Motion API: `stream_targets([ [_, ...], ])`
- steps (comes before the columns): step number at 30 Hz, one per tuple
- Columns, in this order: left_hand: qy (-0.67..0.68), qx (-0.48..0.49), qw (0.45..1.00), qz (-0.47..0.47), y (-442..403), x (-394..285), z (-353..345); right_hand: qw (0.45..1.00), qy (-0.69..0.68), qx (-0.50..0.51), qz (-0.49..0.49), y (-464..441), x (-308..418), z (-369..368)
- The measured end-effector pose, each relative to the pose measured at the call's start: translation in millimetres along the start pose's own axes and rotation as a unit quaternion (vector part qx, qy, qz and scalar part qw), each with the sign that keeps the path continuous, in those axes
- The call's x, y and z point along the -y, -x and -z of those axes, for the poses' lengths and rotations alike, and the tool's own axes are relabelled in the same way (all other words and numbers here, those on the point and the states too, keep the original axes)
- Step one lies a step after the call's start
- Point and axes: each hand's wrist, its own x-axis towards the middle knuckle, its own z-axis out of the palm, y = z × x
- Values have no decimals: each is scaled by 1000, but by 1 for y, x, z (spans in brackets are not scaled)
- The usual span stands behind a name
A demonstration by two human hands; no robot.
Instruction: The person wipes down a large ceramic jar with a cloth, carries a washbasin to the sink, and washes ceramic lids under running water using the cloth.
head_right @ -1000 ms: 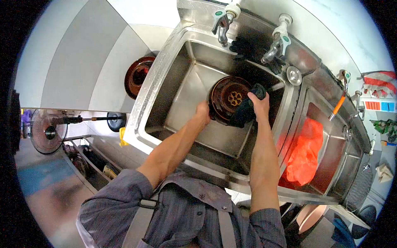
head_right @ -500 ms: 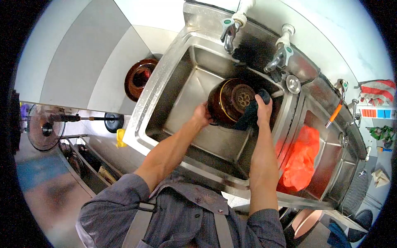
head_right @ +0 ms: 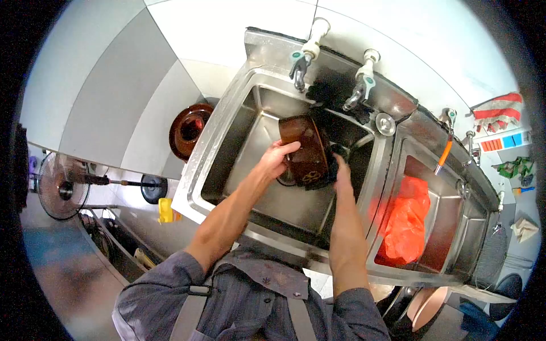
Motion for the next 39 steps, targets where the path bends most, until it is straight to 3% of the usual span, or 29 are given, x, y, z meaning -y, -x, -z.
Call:
stream_targets([
  [4, -43, -16, 999, 15, 12, -9, -4, 996, 69, -58, 5, 34, -18, -22],
  [6, -64, 2, 998, 23, 12, -10, -9, 980, 135, -149, 4, 70, -14, -42],
  [7, -106, -9, 993, 42, 12, -10, -14, 982, 158, -95, 36, 56, -24, -28],
  [9, -151, -13, 987, 62, 8, -6, -16, 915, 393, -79, 38, 55, -31, -15],
  [10, -183, -4, 981, 62, -2, 3, -8, 883, 448, -138, 14, 86, -15, -38],
  [11, -214, 4, 975, 62, -7, 9, -6, 884, 445, -145, 19, 91, -4, -37],
  [13, -265, -8, 962, 65, -4, 6, -15, 870, 386, -164, 258, 100, 20, -40],
  [15, -266, 9, 960, 86, -1, 4, -15, 862, 265, -136, 411, 120, 72, -58],
  [19, -259, 7, 963, 75, -13, 9, -5, 799, 299, -74, 516, 193, 171, -130],
  [20, -325, -43, 943, 64, 3, -3, -26, 799, 299, -72, 517, 199, 187, -142],
  [22, -274, -47, 958, 63, -20, 18, 2, 760, 428, -83, 482, 204, 207, -158],
  [26, -197, 0, 979, 51, -15, 6, -18, 716, 468, -143, 498, 185, 218, -154],
  [32, -215, 3, 971, 100, -14, -9, -41, 668, 496, -172, 527, 182, 214, -156],
  [33, -216, 2, 971, 101, -18, -4, -38, 669, 495, -172, 527, 179, 215, -154],
  [35, -273, -100, 953, 82, -25, 7, -34, 737, 431, -146, 499, 168, 213, -149],
  [36, -273, -101, 953, 83, -24, 4, -35, 738, 431, -146, 498, 162, 213, -145],
  [38, -281, -74, 950, 113, -22, -3, -37, 811, 311, -83, 488, 150, 212, -139],
  [39, -281, -73, 950, 113, -28, 0, -31, 811, 311, -84, 488, 145, 211, -134],
])
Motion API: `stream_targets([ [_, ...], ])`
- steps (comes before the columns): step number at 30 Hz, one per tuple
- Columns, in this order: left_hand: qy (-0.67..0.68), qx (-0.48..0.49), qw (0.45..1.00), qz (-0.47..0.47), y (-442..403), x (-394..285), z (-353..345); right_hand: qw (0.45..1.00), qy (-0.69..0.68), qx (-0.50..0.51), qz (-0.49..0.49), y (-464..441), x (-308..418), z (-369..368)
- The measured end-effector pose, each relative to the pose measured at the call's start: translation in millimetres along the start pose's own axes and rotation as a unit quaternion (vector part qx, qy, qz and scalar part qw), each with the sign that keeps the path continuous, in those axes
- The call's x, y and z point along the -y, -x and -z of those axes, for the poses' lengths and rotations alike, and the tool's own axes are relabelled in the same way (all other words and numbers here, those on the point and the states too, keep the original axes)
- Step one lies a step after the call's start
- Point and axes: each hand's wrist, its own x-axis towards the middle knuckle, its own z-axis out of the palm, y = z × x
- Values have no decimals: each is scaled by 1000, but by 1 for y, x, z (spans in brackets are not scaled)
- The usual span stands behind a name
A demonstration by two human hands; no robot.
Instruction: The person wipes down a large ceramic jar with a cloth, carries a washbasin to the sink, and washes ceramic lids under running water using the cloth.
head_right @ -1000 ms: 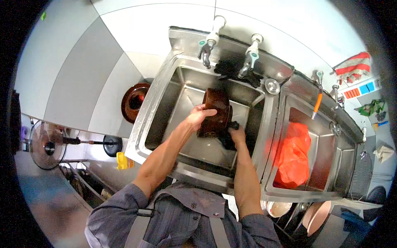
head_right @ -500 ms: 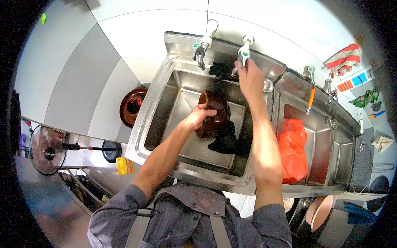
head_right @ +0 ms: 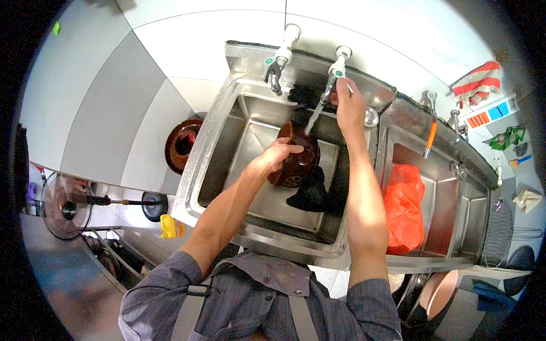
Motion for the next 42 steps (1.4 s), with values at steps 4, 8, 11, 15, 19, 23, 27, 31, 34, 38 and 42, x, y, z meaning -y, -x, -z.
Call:
stream_targets([
  [4, 25, 49, 998, -9, -20, 9, 8, 977, -212, 7, -33, 22, -27, -4],
  [8, 16, 27, 999, -13, 38, -31, -13, 969, 66, 107, -212, 105, -164, -20],
  [11, 23, 54, 997, -40, -45, 26, 18, 878, 341, 315, -118, 205, -224, -42],
  [15, -16, 58, 998, -15, 40, -27, -12, 833, 453, 299, -110, 231, -217, -74],
  [19, -83, 44, 995, -31, 16, -11, -4, 908, 161, 170, -349, 195, -177, -42],
  [23, -78, 51, 995, -33, 9, -1, -7, 948, 37, 91, -304, 195, -114, 5],
  [27, -71, 75, 989, -107, 40, 3, -17, 993, 72, 10, -97, 206, -60, 7],
  [31, -17, 172, 981, -84, 50, 13, -25, 985, 150, 37, 81, 218, -48, -39],
  [34, -236, 108, 966, 10, 78, -19, -15, 970, 160, 70, 171, 192, -57, -50],
  [38, -98, 140, 984, -45, 30, 18, 39, 935, 136, 182, 273, 136, -66, -68],
  [42, -83, 193, 976, -56, 44, 30, 49, 987, 64, 139, 57, 75, -89, -82],
])
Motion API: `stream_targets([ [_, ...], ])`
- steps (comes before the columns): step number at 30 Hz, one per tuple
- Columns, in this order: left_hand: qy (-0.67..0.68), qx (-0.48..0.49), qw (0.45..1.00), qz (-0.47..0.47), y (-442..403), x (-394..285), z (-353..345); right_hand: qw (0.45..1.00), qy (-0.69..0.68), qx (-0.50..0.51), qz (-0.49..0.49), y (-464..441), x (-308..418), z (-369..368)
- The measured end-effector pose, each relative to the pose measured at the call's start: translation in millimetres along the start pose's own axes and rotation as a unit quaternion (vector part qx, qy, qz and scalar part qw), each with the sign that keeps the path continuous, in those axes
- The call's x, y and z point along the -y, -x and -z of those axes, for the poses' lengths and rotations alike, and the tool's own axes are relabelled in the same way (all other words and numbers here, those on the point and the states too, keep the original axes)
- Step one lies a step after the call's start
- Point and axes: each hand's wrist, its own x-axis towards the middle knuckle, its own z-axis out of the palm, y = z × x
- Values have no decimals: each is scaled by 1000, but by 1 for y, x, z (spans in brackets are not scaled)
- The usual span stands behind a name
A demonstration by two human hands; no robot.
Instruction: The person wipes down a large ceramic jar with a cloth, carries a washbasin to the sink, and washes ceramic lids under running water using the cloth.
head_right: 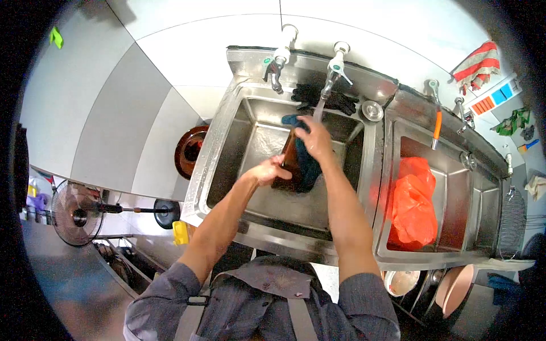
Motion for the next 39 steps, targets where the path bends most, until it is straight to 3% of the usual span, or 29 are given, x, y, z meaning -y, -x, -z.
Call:
stream_targets([
  [2, -17, 20, 1000, 1, 6, 7, -3, 969, -43, 96, -223, -19, -21, 13],
  [3, -19, 21, 1000, 1, 8, 6, -3, 969, -43, 94, -223, -15, -19, 12],
  [5, -3, 35, 999, -20, 15, 4, -5, 982, -17, 28, -188, 11, -12, 9],
  [7, 4, 35, 999, -5, 13, 4, 1, 997, 39, -63, -27, 45, 2, -6],
  [11, -20, -2, 1000, -2, 11, 4, -9, 967, 168, -121, 150, 99, 55, -28],
  [15, -54, -1, 998, -34, 9, -2, -5, 965, 159, -108, 178, 80, 49, -25],
  [18, -5, 27, 1000, 4, 9, 6, 3, 992, 75, -81, 57, 26, 14, -20],
  [20, -58, 18, 998, -9, 9, 12, 9, 978, 4, 65, -198, -14, 3, 0],
  [21, 21, 19, 1000, 2, 17, 3, -2, 976, 1, 78, -203, -28, -25, -2],
  [23, 18, 17, 1000, 8, 22, -3, -8, 959, -2, 78, -273, -36, -82, -21],
  [24, 17, 16, 1000, 9, 23, -3, -9, 958, -1, 79, -276, -26, -66, -19],
  [26, 25, 23, 999, 5, 20, 8, -6, 991, -4, -6, -130, 11, -4, -5],
  [27, 27, 29, 999, 5, 20, 14, -3, 992, 85, -39, -80, 30, 8, -8],
  [29, 16, 36, 999, -7, 19, 23, -1, 983, 126, -128, 30, 70, 27, -24],
  [32, -65, 27, 997, -13, 15, 38, 9, 969, 154, -148, 124, 105, 51, -36],
  [36, -62, 29, 998, 0, 32, 30, 1, 978, 138, -115, 102, 83, 36, -29],
  [39, -89, 38, 995, 35, 38, 33, -4, 997, 39, -38, -63, 40, 4, -10],
])
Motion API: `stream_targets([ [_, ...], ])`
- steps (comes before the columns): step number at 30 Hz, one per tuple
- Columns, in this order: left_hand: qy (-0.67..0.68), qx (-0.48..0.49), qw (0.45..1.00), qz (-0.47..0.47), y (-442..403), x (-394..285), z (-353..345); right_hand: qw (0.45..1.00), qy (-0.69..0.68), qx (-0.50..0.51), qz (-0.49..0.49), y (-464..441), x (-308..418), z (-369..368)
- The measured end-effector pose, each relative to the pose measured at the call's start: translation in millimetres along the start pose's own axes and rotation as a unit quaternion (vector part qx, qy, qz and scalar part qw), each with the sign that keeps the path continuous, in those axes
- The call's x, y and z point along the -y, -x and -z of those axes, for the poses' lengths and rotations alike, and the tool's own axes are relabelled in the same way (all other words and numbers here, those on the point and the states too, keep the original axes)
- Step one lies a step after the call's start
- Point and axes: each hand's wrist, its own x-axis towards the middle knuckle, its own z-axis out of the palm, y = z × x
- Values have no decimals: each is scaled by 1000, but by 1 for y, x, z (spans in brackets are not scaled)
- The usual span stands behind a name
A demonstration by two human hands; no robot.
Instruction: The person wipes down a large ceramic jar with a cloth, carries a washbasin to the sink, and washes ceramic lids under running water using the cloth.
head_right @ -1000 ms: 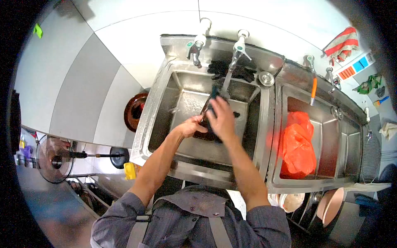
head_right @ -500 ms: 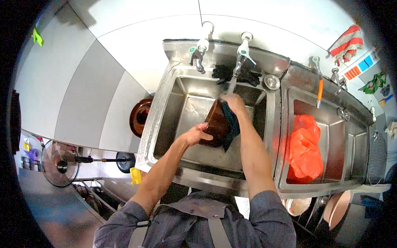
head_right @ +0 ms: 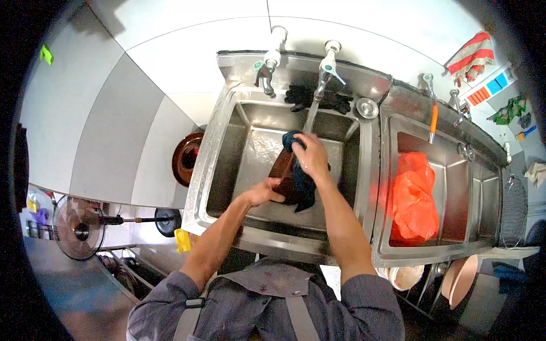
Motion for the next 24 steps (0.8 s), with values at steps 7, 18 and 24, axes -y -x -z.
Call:
stream_targets([
  [7, -224, -87, 971, -6, -28, -69, -41, 985, -77, 65, -139, -21, -39, -7],
  [18, -104, -68, 992, -23, -50, -48, -40, 971, -115, 109, -178, -24, -47, 33],
  [24, 74, -61, 995, -15, -9, -41, 2, 996, -1, 55, -70, 1, -36, 13],
])
